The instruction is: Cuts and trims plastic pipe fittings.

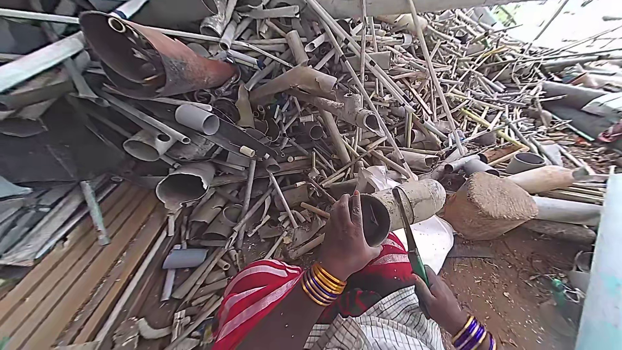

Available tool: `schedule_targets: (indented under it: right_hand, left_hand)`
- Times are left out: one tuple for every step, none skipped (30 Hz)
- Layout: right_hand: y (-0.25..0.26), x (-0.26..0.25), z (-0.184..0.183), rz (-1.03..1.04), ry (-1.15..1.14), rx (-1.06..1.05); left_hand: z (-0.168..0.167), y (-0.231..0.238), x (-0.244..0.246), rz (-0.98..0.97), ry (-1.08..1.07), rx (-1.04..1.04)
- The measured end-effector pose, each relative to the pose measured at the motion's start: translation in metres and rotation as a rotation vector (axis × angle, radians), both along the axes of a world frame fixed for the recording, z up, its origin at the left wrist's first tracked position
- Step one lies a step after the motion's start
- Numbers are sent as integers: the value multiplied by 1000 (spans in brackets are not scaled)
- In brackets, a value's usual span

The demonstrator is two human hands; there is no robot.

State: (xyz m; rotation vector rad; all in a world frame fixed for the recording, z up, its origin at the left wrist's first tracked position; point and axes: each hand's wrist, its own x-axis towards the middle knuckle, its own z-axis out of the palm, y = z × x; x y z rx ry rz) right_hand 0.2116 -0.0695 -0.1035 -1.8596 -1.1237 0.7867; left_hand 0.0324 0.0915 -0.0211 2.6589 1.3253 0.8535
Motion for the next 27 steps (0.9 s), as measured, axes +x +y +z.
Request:
schedule_targets:
  right_hand:
    - [-4,-1,-2,65,-35,-44]
    - [-5,-1,-6,53,-34,-21]
    - [-4,1,-8,-17,8,46]
    - [-2,1,-7,-120,83,150]
    - [2,-1,-4,-213,153,255]
    - [4,-3,-1,-275,175,318]
    - [3,-4,0,-274,142,301]
    - [-1,-4,-1,-196,73,206]
    - [-7,-3,0,-56,10,75]
    - [-11,-3,4,64,-12,-27]
    - [-13,-3,4,96,-9,-55]
    - [-12,-2,3,44,23,-3]
    - [-11,-1,5,-58,87,98]
    - [-7,-2,8,-174,159,218]
    - [-4,-3,13,-255,200,313]
    - [-3,-4,14,-285,183,345]
    - [-5,-4,12,-254,112,287]
    - [-10,-4,10,-157,23,151]
    - [-14,-3,14,-16,-18,6]
    - [-17,-3,13,62,-48,-59]
    - [-18,-5,12,53,-48,-44]
    - [-17,-4,10,-26,1,27]
    - [-14,-4,10,-141,78,133]
    - [-10,-6,11,-246,149,237]
    - [-7,-7,12,-310,167,294]
    - [-8,-8,12,-310,132,282]
    - [-13,-8,9,-232,72,194]
  left_hand:
    - [0,0,0,-5,-5,6]
    - [0,1,0,-9,-10,12]
    - [0,2,0,-6,-15,20]
    - [0,2,0,-4,-20,13]
    - [0,2,-1,-2,-11,-6]
    - [1,1,-1,-1,-1,-20]
    - [-1,0,0,2,-2,-11]
    - [-1,-1,0,3,7,-6]
    - [-1,-1,0,2,15,-10]
    - [-1,-1,0,-4,15,-10]
    - [-1,-1,-1,-12,4,11]
    - [-2,0,-1,-18,-7,31]
    - [-3,1,-1,-22,-20,54]
    - [-5,0,-2,-23,-24,73]
    - [-6,-2,-2,-22,-26,84]
    - [-8,-4,-2,-24,-32,94]
    - [-10,-6,-2,-26,-40,112]
    - [-11,-8,-2,-31,-49,134]
    - [-11,-9,-1,-39,-58,147]
    - [-12,-10,-1,-44,-61,169]
    - [-12,-11,-1,-50,-64,180]
    - [-11,-12,-1,-56,-65,186]
    - [-11,-13,-1,-56,-58,182]
    - [-12,-14,-1,-59,-54,186]
    - [-12,-15,0,-59,-49,185]
    - [-11,-17,1,-64,-47,177]
    - [-11,-18,1,-67,-40,176]
